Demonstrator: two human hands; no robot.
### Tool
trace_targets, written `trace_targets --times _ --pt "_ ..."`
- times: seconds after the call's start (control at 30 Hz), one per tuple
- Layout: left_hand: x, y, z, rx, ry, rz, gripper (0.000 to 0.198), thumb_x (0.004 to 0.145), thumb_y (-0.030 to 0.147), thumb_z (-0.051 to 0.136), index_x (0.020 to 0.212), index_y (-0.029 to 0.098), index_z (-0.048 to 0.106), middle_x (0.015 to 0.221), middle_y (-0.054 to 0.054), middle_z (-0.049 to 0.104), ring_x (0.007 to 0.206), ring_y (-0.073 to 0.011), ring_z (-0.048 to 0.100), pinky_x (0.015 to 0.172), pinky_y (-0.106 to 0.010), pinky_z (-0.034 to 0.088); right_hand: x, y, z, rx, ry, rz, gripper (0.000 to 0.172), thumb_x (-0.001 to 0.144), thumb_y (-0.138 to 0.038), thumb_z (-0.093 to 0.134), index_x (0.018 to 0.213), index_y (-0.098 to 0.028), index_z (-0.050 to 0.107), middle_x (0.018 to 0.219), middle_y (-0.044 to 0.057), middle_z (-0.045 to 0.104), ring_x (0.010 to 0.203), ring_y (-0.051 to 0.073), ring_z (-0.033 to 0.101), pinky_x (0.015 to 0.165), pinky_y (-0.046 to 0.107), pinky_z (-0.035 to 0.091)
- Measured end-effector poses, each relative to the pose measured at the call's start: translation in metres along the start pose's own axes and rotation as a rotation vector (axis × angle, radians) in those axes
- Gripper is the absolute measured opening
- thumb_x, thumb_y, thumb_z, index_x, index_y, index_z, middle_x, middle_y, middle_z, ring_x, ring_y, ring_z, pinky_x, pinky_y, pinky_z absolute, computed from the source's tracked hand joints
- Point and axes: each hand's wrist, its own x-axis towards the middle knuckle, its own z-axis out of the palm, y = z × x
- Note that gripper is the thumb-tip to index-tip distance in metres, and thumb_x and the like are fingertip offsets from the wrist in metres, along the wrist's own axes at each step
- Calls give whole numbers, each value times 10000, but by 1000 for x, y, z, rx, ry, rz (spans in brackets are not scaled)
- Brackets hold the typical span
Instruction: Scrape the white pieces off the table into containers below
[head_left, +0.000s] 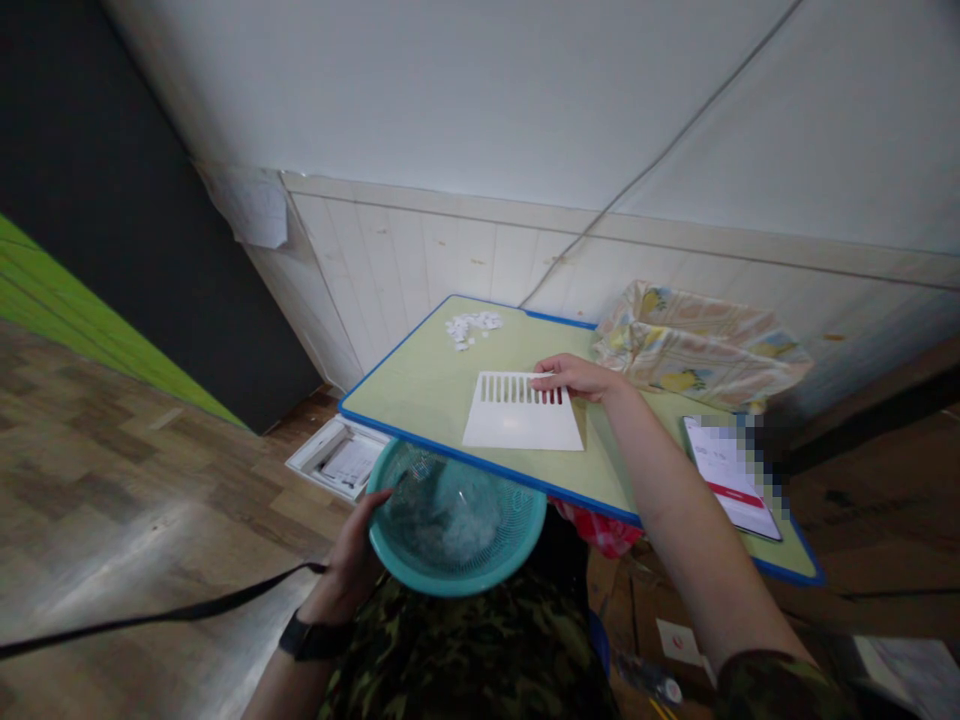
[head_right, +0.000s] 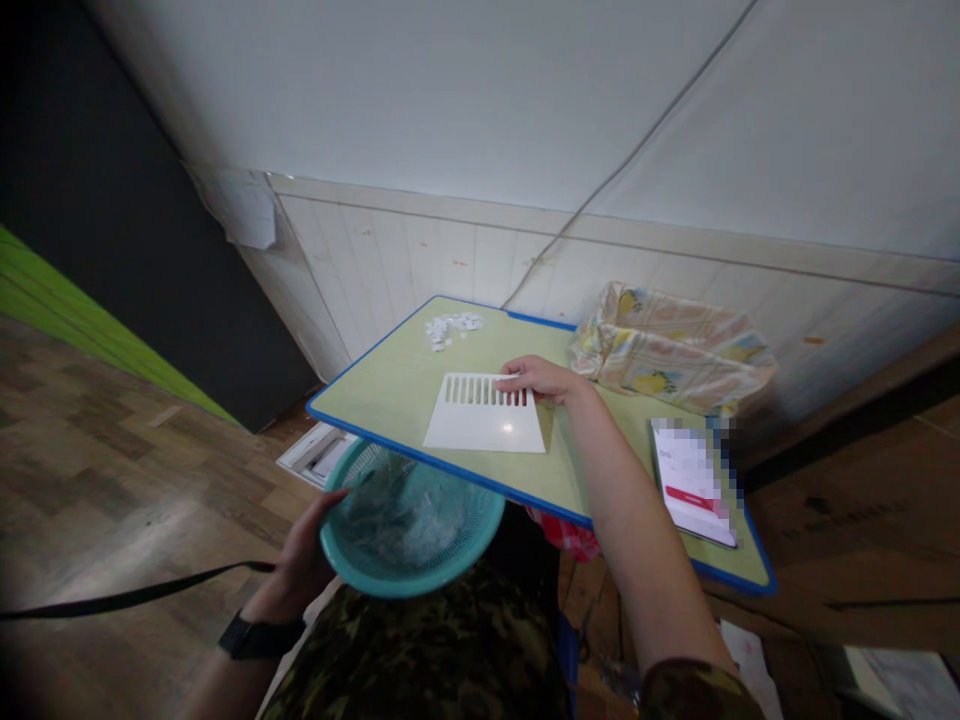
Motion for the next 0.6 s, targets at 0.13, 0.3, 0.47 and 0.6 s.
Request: trace_targets --times 0.13,0.3,0.47,0.6 --pt "2 -1 -2 -4 8 -5 192 858 175 598 983 80 709 852 -150 796 762 -294 760 767 -413 618 1 1 -4 83 109 -12 403 642 -479 825 826 -163 656 659 -4 672 540 103 571 520 210 442" --pt "2 1 0 -17 30 -6 167 860 152 581 921 80 718 780 -144 791 739 -299 760 760 -421 622 8 10 -5 91 177 15 413 623 -481 836 833 -167 669 676 9 691 555 119 593 529 221 464" --pt "1 2 2 -50 30 -13 223 859 136 577 1021 72 716 827 -150 795 770 -312 761 774 -437 619 10 8 3 61 128 24 404 634 -495 830 825 -181 661 668 -2 682 564 123 599 524 221 466" --pt "-1 3 3 -55 50 -19 219 859 134 581 1020 76 718 787 -132 795 735 -303 761 764 -437 622 9 1 11 -19 67 -28 409 673 -534 791 814 -174 659 662 -2 676 555 113 589 508 208 443"
